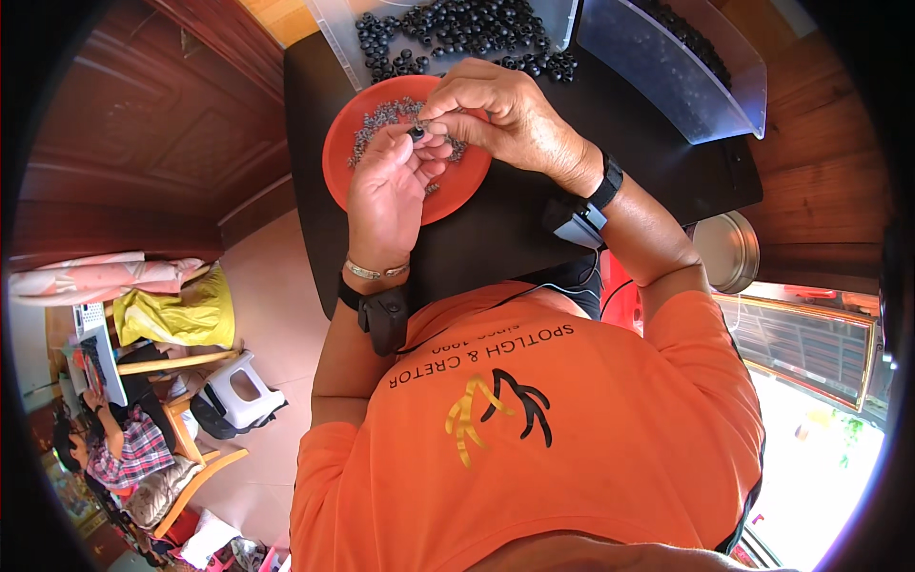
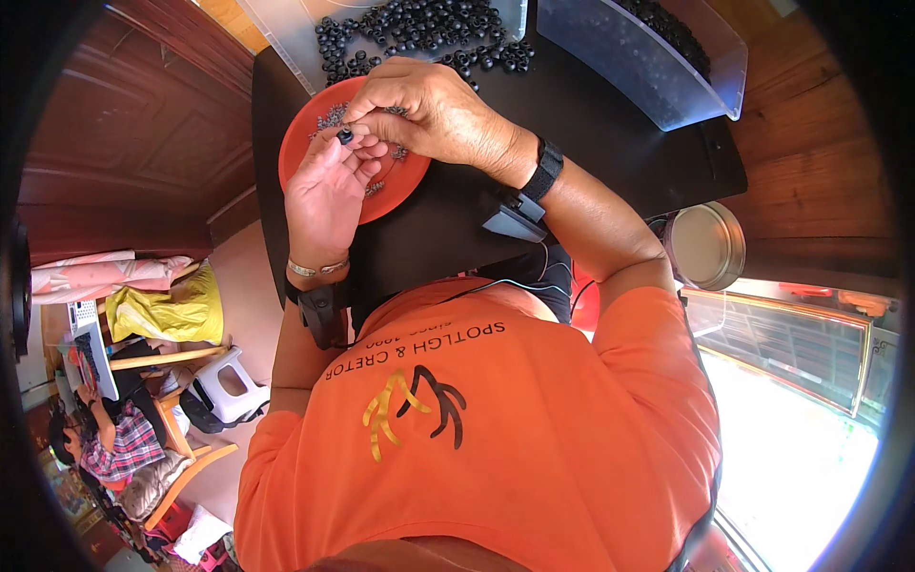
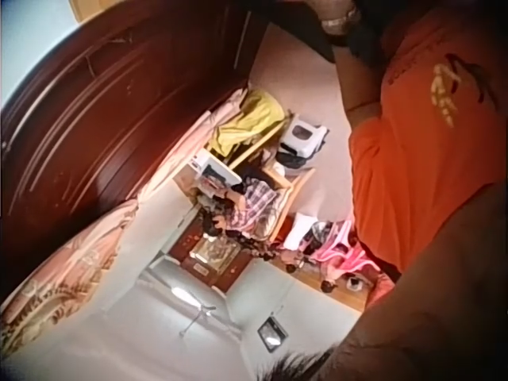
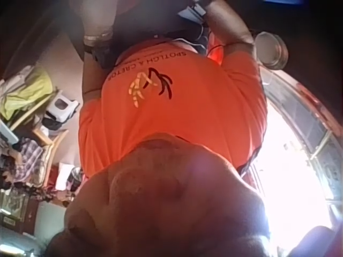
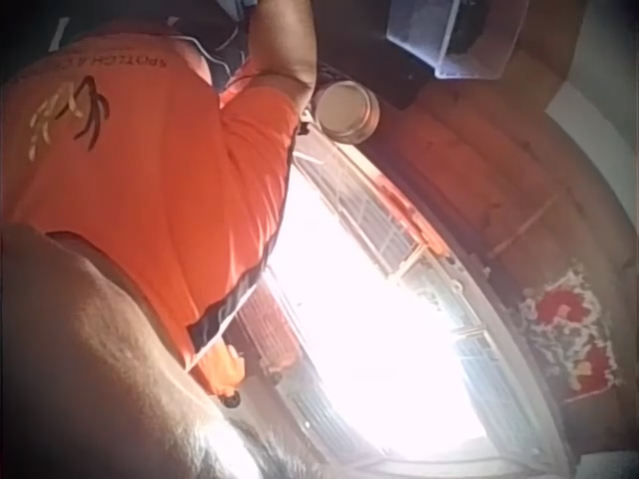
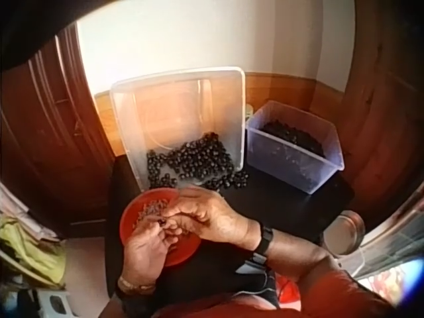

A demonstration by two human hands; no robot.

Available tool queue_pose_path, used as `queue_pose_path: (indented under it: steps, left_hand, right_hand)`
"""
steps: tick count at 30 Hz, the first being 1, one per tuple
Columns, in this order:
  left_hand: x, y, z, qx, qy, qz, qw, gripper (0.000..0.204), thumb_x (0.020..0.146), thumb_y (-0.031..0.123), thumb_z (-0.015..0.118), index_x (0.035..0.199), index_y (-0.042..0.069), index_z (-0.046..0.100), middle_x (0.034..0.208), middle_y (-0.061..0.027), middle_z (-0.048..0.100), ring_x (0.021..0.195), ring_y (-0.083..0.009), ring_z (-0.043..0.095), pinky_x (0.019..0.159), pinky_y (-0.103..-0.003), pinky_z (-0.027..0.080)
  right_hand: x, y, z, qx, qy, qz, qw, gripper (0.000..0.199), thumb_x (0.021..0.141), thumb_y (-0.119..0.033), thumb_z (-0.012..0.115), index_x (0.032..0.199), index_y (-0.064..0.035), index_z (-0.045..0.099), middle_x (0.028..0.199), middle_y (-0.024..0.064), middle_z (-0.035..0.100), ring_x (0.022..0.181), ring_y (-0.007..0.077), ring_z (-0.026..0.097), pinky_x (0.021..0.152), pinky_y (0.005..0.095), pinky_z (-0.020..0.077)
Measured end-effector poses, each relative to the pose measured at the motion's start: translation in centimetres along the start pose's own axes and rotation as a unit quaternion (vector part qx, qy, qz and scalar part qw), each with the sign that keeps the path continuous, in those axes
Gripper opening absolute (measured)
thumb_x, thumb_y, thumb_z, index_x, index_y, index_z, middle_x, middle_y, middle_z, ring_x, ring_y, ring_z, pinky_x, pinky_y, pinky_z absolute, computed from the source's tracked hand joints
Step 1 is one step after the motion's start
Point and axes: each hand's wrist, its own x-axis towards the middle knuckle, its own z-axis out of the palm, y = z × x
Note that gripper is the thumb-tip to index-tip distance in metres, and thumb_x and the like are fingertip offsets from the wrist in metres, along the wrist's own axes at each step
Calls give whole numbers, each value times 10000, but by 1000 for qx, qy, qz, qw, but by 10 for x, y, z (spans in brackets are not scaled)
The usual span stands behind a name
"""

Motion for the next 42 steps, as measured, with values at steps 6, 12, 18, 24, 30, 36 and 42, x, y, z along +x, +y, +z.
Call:
queue_pose_path:
  steps: [6,12,18,24,30,36,42]
  left_hand:
    - [0,-1,1,22,25,-3,999,127,933,173,504,977,64,553,937,-41,607,907,-166,586,813,-310,444]
    - [0,-2,0,36,20,-3,999,120,930,170,515,963,63,557,912,-48,616,877,-158,586,800,-297,442]
    - [2,-4,-9,1,-4,-15,1000,136,945,157,481,1012,69,560,964,-53,620,908,-160,581,805,-301,443]
    - [6,-4,-15,-64,-8,-53,997,183,943,180,473,1073,83,559,1092,-32,595,993,-167,563,820,-325,444]
    - [6,-4,-13,-46,-11,-31,998,189,949,202,472,1057,77,565,1033,-48,592,980,-186,563,834,-342,446]
    - [9,-4,-22,-73,-36,-53,995,212,958,249,479,986,46,535,992,-67,560,984,-222,547,871,-348,418]
    - [6,-2,-21,-68,0,-65,996,180,963,229,473,932,68,547,947,-52,572,919,-221,573,812,-349,456]
  right_hand:
    - [0,0,0,-46,-15,-23,999,169,765,-78,729,927,-73,682,871,40,666,823,223,618,712,326,518]
    - [-1,-3,1,-100,-11,-47,994,146,730,-58,726,862,-87,671,851,27,671,777,231,601,695,336,515]
    - [-3,-6,4,-144,-2,-83,986,165,728,-137,704,881,-92,664,872,32,646,797,230,599,712,343,509]
    - [-5,-8,8,-231,-14,-121,965,228,775,-241,682,949,-95,656,989,29,642,882,200,606,733,350,501]
    - [0,2,-14,-72,-24,-71,995,141,790,-216,715,859,-94,697,828,58,663,784,253,624,689,349,514]
    - [-22,77,-59,-424,5,160,891,163,802,-168,614,936,-121,693,894,71,661,874,283,627,764,380,515]
    - [-46,91,-72,-443,-169,222,852,154,772,-89,576,881,-123,679,968,103,634,954,301,616,798,392,518]
